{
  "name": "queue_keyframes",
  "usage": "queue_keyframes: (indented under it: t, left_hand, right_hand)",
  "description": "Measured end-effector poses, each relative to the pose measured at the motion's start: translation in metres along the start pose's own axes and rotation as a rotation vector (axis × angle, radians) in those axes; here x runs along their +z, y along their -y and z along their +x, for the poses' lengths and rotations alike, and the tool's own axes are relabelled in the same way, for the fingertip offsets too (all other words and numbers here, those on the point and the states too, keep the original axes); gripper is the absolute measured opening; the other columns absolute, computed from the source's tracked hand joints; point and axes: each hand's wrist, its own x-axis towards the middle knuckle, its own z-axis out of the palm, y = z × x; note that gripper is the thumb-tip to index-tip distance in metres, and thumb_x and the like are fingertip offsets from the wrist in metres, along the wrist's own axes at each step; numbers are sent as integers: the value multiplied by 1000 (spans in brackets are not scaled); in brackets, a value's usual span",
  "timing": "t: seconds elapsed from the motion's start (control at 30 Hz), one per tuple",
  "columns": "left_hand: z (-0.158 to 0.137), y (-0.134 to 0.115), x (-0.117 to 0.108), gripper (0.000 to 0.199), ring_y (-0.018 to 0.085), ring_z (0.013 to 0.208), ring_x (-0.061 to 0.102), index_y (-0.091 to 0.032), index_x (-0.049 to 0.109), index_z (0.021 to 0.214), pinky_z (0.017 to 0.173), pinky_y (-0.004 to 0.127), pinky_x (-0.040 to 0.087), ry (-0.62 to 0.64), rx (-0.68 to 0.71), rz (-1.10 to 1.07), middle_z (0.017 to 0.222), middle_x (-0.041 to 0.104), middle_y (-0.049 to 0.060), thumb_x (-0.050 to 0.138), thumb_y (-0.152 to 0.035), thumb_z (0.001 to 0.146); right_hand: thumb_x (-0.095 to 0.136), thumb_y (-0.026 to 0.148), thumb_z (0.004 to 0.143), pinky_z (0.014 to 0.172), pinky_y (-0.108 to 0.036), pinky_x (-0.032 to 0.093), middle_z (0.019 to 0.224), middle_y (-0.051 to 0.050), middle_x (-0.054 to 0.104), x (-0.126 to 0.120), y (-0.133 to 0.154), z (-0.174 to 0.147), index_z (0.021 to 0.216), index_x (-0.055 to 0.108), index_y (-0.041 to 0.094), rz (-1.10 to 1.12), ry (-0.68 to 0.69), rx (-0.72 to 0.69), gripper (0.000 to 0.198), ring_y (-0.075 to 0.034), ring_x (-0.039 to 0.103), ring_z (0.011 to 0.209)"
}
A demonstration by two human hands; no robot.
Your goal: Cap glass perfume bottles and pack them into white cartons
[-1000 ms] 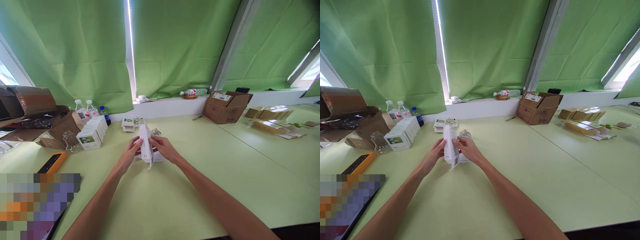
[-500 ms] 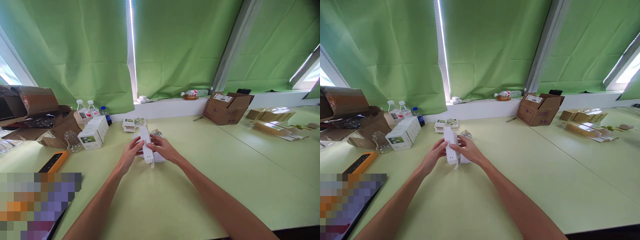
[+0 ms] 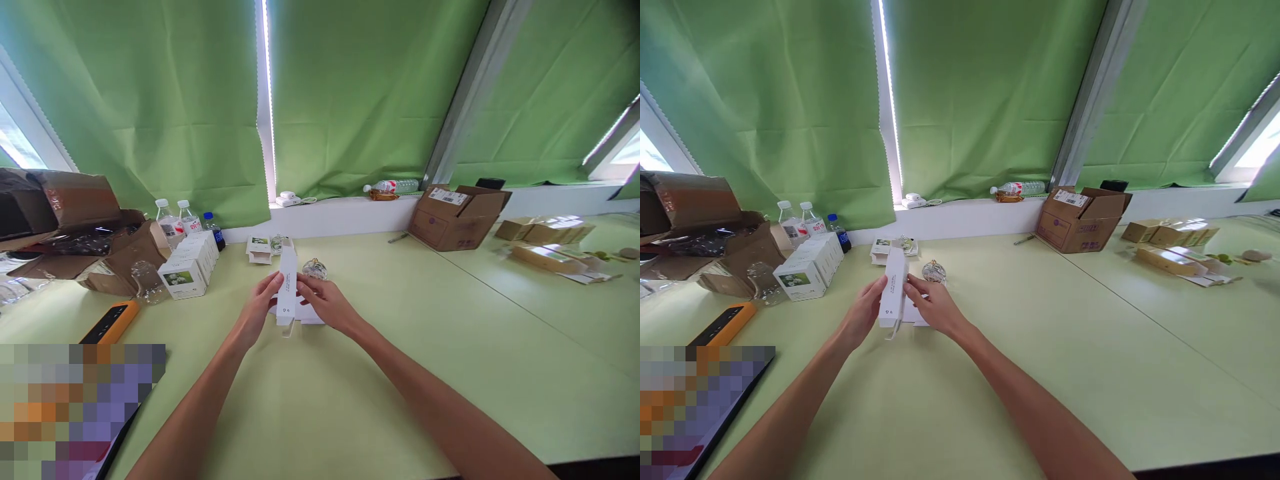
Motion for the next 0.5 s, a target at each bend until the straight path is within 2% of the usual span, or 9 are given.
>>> queue_keyframes:
  t: [0.13, 0.2, 0.33, 0.5]
  left_hand:
    - [2, 4, 1, 58, 20, 85, 64, -23, 52, 125, 70, 29, 48, -90, -30, 52, 103, 68, 7, 59, -56, 78]
    - [3, 6, 2, 63, 19, 82, 64, -25, 47, 128, 68, 27, 47, -141, -34, 92, 102, 68, 6, 62, -55, 76]
    - [5, 12, 1, 59, 17, 75, 63, -26, 51, 125, 62, 26, 45, -214, -20, 120, 94, 70, 4, 60, -58, 76]
    - [10, 19, -11, 52, 18, 80, 63, -25, 57, 119, 66, 26, 45, -301, 22, 66, 99, 70, 4, 62, -53, 76]
  right_hand:
    - [39, 54, 92, 76, -34, 52, 92, -3, 69, 5, 8, -4, 109, 67, 21, 23, 2, 4, 47, -19, 63, 85]
    - [44, 55, 89, 72, -33, 52, 91, -4, 69, 5, 11, -5, 103, 68, 18, 22, 18, 16, 46, -20, 63, 81]
    - [55, 52, 84, 75, -33, 53, 103, -6, 69, 3, 15, -6, 112, 63, 19, 89, 30, 31, 44, -22, 65, 88]
    - [55, 48, 86, 80, -40, 55, 103, -7, 69, -4, 2, 1, 124, 57, 21, 179, -19, 26, 47, -25, 65, 92]
